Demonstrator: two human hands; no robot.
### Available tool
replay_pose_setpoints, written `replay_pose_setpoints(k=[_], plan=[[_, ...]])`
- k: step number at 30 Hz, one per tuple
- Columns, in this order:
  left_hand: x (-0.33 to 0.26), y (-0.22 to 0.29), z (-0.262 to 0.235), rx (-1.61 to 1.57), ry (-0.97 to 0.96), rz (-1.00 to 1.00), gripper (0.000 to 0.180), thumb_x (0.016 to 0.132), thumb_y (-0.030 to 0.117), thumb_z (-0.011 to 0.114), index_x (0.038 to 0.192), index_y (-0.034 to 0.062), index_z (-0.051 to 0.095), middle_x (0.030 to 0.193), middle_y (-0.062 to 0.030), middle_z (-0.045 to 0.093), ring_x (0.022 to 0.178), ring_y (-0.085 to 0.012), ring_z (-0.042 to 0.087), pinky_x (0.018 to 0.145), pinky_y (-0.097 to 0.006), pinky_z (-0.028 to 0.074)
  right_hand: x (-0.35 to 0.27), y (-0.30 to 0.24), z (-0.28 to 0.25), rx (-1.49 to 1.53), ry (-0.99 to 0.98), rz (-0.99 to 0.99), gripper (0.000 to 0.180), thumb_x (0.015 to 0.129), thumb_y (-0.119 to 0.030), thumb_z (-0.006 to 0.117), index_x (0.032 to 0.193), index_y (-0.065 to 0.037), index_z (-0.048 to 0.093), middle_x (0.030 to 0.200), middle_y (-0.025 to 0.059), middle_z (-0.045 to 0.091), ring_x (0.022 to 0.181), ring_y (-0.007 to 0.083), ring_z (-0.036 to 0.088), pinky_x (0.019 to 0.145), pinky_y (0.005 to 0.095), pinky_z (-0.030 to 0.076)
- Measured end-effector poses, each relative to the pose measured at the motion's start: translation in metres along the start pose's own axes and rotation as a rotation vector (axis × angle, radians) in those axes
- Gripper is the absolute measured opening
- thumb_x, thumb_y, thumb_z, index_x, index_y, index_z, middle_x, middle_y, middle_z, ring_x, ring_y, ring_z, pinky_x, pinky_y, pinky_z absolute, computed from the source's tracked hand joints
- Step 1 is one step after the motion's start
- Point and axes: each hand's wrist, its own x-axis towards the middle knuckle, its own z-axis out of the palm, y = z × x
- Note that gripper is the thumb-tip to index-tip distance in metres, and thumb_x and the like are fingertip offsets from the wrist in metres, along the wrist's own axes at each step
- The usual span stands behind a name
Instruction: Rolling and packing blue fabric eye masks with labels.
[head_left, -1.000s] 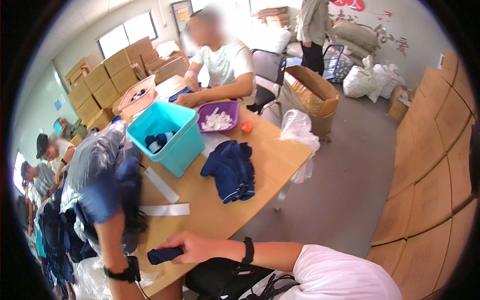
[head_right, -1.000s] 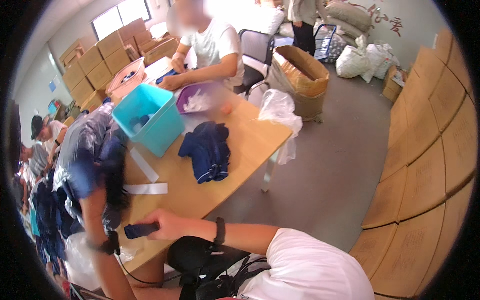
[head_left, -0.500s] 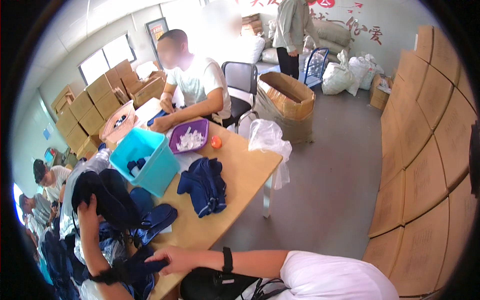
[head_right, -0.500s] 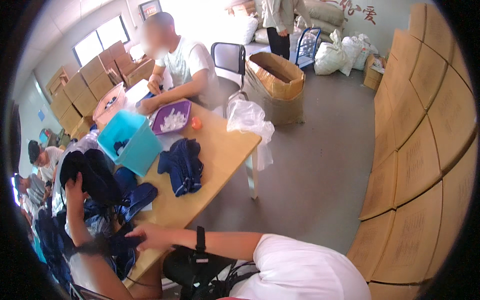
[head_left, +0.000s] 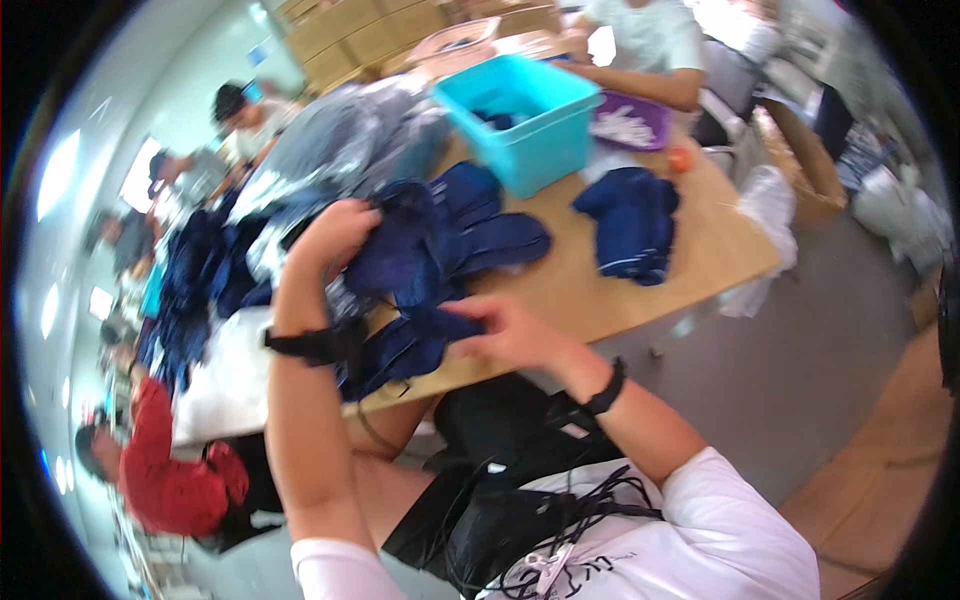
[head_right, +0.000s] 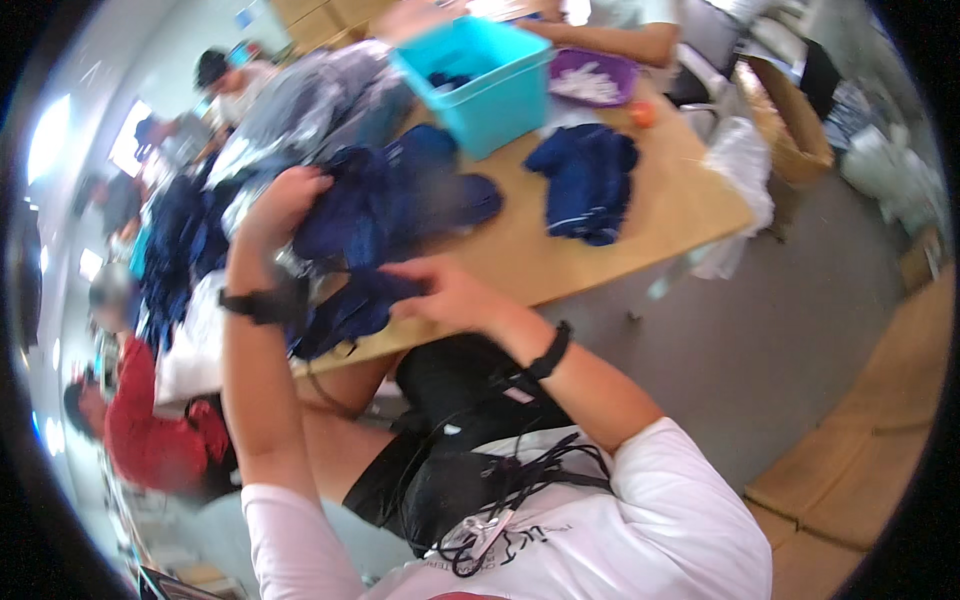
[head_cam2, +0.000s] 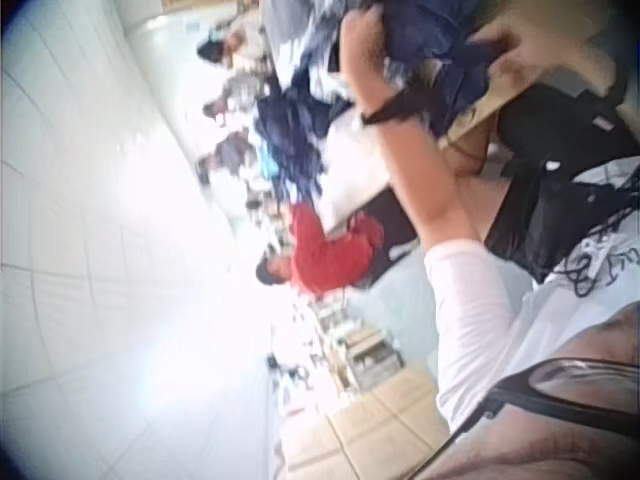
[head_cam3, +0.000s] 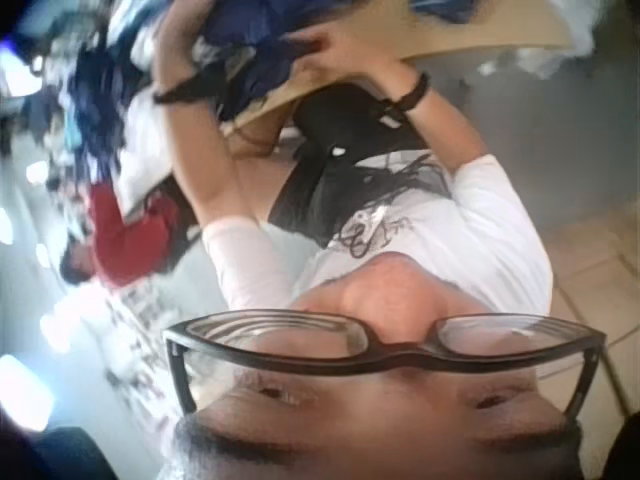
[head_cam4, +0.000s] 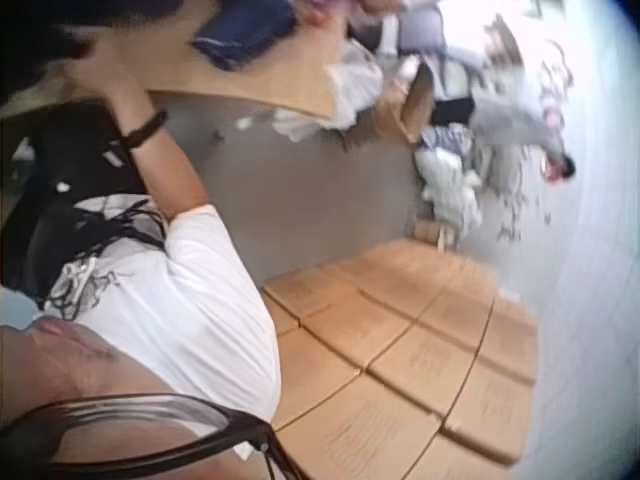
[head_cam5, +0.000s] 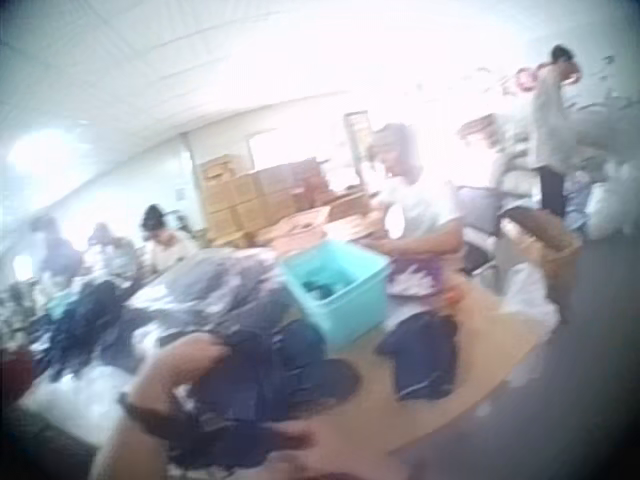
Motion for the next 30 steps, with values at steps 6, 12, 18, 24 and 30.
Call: replay_pose_setpoints(k=[6, 12, 18, 24, 30], plan=[[-0.062, 0.036, 0.026, -0.27, -0.161, 0.39, 0.032, 0.103, 0.014, 0.057, 0.13, -0.0031, 0.062, 0.111, -0.0028, 0.071, 0.092, -0.0102, 0.066, 0.084, -0.026, 0.054, -0.011, -0.005, -0.003, 0.202, -0.016, 0.074, 0.061, 0.088, 0.004, 0.077, 0.145, 0.001, 0.057, 0.128, 0.0041, 0.068, 0.113, 0.0101, 0.061, 0.1, 0.0297, 0.051], [-0.018, -0.03, 0.018, 0.164, 0.034, 0.03, 0.038, 0.101, 0.023, 0.068, 0.129, -0.0024, 0.069, 0.102, -0.0051, 0.074, 0.089, -0.0113, 0.061, 0.083, -0.029, 0.051, -0.01, -0.001, 0.002, 0.14, -0.026, 0.101, 0.059, 0.088, 0.005, 0.076, 0.144, 0.001, 0.058, 0.13, 0.0029, 0.067, 0.115, 0.0105, 0.061, 0.101, 0.0284, 0.05], [-0.064, 0.014, 0.021, 0.329, 0.702, 0.539, 0.032, 0.093, 0.025, 0.074, 0.112, -0.0003, 0.071, 0.095, -0.0187, 0.075, 0.089, -0.0336, 0.074, 0.079, -0.039, 0.056, -0.014, 0.001, 0.002, 0.204, -0.007, 0.052, 0.06, 0.086, 0.004, 0.079, 0.142, 0.002, 0.06, 0.13, 0.0028, 0.066, 0.114, 0.0109, 0.062, 0.101, 0.0289, 0.05], [-0.148, 0.025, -0.005, -0.539, 0.351, 0.453, 0.031, 0.102, 0.021, 0.064, 0.122, -0.0012, 0.066, 0.098, -0.0077, 0.071, 0.092, -0.0186, 0.066, 0.087, -0.033, 0.052, -0.014, -0.01, -0.013, 0.188, -0.096, 0.135, 0.062, 0.084, 0.002, 0.081, 0.142, 0.002, 0.059, 0.123, 0.0021, 0.069, 0.107, 0.009, 0.064, 0.094, 0.0269, 0.052], [-0.169, -0.057, 0.075, 0.05, -0.169, 0.506, 0.027, 0.097, 0.019, 0.068, 0.121, 0.0062, 0.069, 0.124, -0.0214, 0.064, 0.118, -0.0333, 0.062, 0.102, -0.043, 0.049, -0.01, -0.003, -0.004, 0.216, 0.045, 0.111, 0.053, 0.087, 0.0, 0.079, 0.138, 0.001, 0.063, 0.109, 0.0015, 0.074, 0.09, 0.0076, 0.067, 0.084, 0.0255, 0.055]])
